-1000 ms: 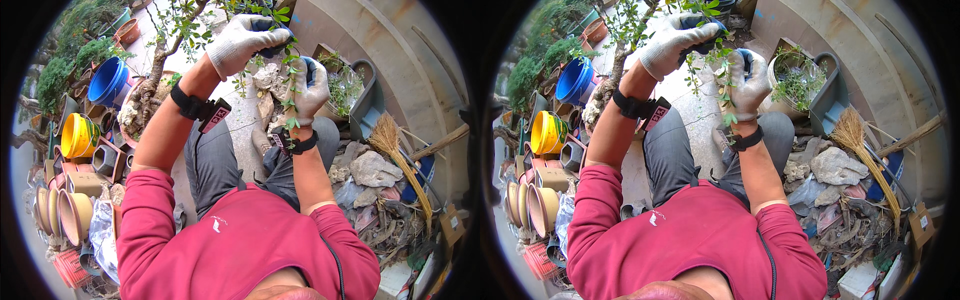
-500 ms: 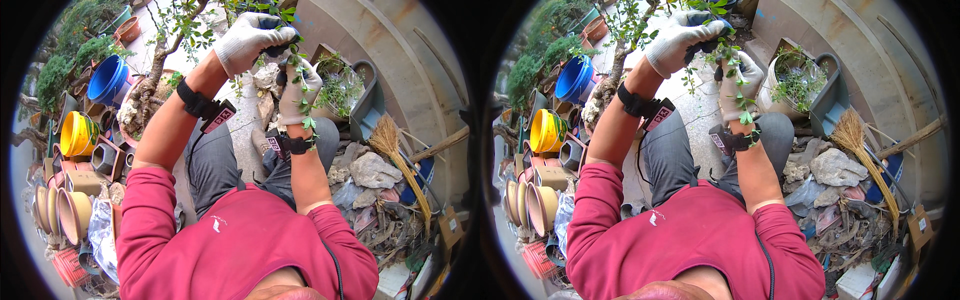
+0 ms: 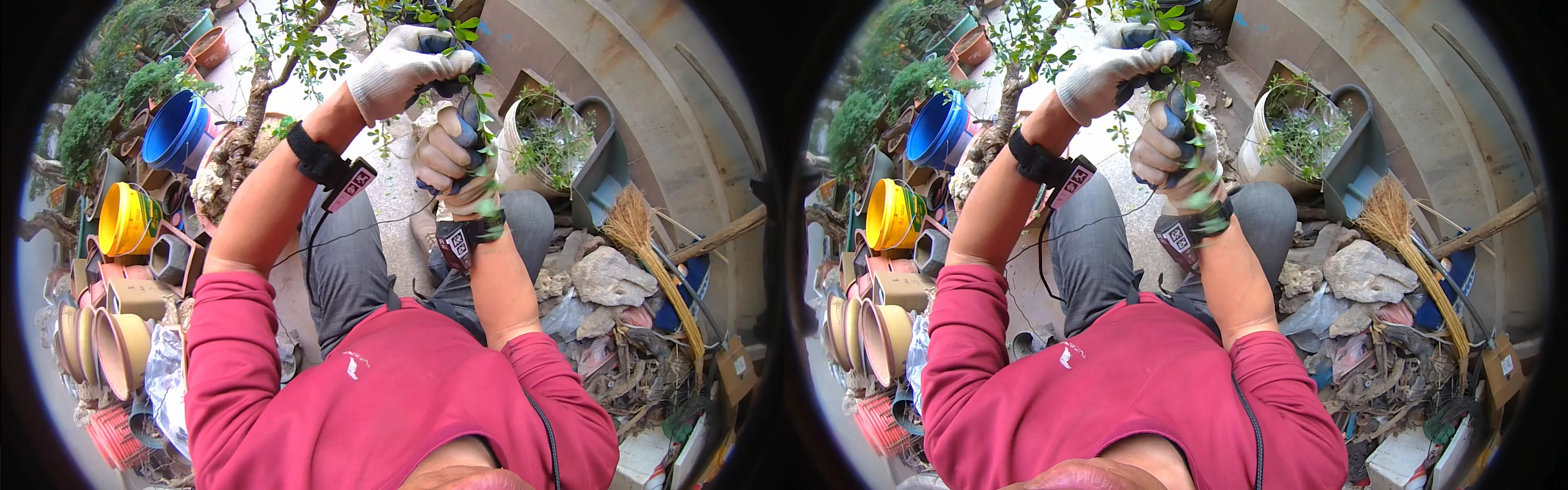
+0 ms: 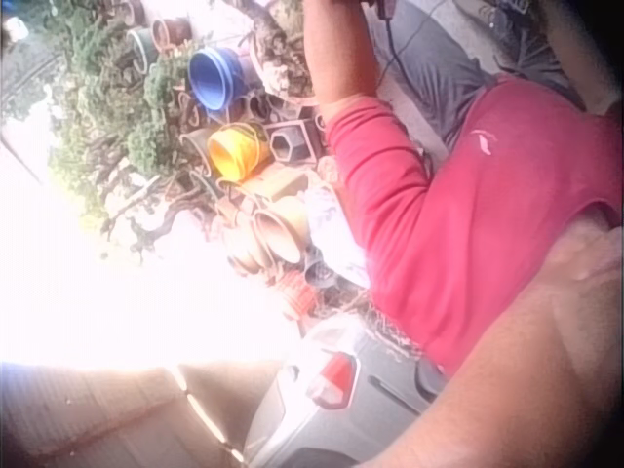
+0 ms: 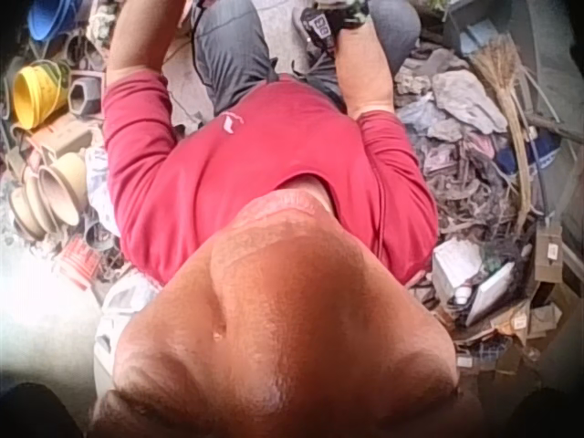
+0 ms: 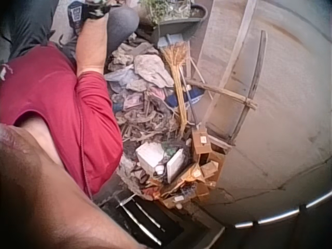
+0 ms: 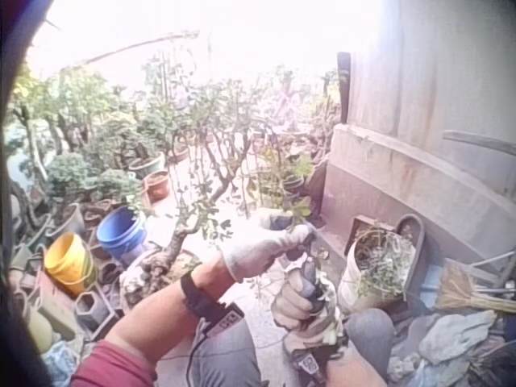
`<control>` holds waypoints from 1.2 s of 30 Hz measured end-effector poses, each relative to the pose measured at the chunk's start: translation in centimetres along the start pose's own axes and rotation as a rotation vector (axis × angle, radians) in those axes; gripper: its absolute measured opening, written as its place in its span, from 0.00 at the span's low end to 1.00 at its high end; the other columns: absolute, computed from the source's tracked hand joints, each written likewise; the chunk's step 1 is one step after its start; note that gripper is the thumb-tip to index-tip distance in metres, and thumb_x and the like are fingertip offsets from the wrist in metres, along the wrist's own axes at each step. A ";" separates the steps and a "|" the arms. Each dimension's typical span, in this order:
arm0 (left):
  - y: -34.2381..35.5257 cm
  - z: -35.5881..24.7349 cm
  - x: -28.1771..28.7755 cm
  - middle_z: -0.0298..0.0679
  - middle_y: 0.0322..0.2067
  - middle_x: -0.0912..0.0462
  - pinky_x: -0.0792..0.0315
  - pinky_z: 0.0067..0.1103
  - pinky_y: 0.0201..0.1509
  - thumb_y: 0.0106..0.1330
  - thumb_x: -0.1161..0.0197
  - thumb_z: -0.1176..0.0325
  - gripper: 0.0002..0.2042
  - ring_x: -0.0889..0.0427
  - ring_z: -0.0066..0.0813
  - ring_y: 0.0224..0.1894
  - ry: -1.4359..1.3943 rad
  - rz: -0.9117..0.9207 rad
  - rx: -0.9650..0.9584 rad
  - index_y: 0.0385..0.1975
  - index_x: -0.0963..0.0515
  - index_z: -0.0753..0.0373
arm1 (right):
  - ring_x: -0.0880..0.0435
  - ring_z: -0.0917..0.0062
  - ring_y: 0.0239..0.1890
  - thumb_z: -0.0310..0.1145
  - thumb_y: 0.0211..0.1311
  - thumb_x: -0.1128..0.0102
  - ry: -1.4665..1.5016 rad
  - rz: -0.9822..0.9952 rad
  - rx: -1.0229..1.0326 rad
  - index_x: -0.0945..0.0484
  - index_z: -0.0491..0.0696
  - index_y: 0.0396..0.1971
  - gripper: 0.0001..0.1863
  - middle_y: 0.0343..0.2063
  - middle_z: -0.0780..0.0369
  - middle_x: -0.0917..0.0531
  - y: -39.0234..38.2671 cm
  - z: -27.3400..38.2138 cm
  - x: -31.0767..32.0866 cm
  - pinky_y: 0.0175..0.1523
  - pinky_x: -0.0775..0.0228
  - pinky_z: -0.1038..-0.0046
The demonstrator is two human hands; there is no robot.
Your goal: The person wraps a thin wire around a bonsai branch to shape it. They hold the branch with one hand and wind the wire with the other, then trim the excess wire with pliers.
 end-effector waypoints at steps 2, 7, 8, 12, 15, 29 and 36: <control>-0.2 0.5 0.4 0.29 0.33 0.18 0.27 0.17 0.40 0.69 0.32 0.57 0.16 0.23 0.14 0.35 -0.065 0.051 0.074 0.43 0.17 0.66 | 0.43 0.86 0.12 0.47 0.75 0.51 0.074 0.030 -0.031 0.26 0.50 0.33 0.16 0.12 0.72 0.36 0.0 -0.1 0.3 0.20 0.50 0.78; -0.5 1.1 0.7 0.31 0.38 0.16 0.24 0.17 0.47 0.68 0.31 0.59 0.18 0.20 0.15 0.41 -0.123 0.052 0.156 0.49 0.18 0.66 | 0.41 0.87 0.13 0.46 0.75 0.52 0.069 -0.016 -0.035 0.25 0.48 0.37 0.16 0.13 0.71 0.33 -0.8 -0.3 0.9 0.19 0.48 0.78; -0.6 1.0 0.6 0.32 0.40 0.16 0.24 0.18 0.49 0.68 0.32 0.58 0.18 0.19 0.16 0.42 -0.185 0.081 0.143 0.50 0.19 0.66 | 0.40 0.87 0.13 0.45 0.74 0.50 0.067 0.045 -0.049 0.25 0.47 0.41 0.15 0.15 0.70 0.32 -0.7 -0.3 1.1 0.20 0.46 0.78; -1.2 0.1 0.2 0.35 0.42 0.15 0.24 0.21 0.56 0.71 0.37 0.55 0.22 0.17 0.21 0.46 -0.243 0.137 0.128 0.54 0.20 0.68 | 0.39 0.87 0.14 0.45 0.72 0.47 0.060 0.039 -0.005 0.25 0.46 0.45 0.16 0.18 0.70 0.29 -1.5 0.3 1.2 0.22 0.43 0.78; -1.3 -0.4 -0.4 0.31 0.35 0.15 0.24 0.19 0.49 0.67 0.31 0.58 0.17 0.20 0.15 0.39 -0.067 0.195 0.121 0.46 0.16 0.66 | 0.37 0.85 0.16 0.45 0.70 0.46 0.075 0.045 -0.002 0.25 0.44 0.49 0.20 0.22 0.67 0.28 -2.1 0.6 0.9 0.23 0.42 0.77; -0.6 0.2 -2.3 0.34 0.28 0.14 0.25 0.18 0.35 0.65 0.30 0.57 0.16 0.19 0.17 0.30 0.112 -0.012 0.174 0.40 0.15 0.66 | 0.35 0.76 0.27 0.53 0.73 0.46 -0.095 -0.517 0.188 0.19 0.53 0.39 0.19 0.22 0.67 0.28 -7.2 -4.2 0.4 0.38 0.37 0.66; -0.1 1.4 -3.2 0.35 0.29 0.13 0.24 0.18 0.34 0.66 0.31 0.60 0.16 0.18 0.17 0.30 0.299 -0.110 0.152 0.42 0.15 0.68 | 0.25 0.74 0.20 0.45 0.77 0.49 -0.386 -0.885 0.376 0.22 0.42 0.46 0.19 0.21 0.63 0.21 -6.1 -5.9 -4.2 0.26 0.28 0.68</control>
Point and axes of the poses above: each hand's wrist, its own y-axis towards the middle knuckle, its own x-axis out of the back of the hand, z = x × y, the point moved 1 cm from there along y, towards the middle knuckle
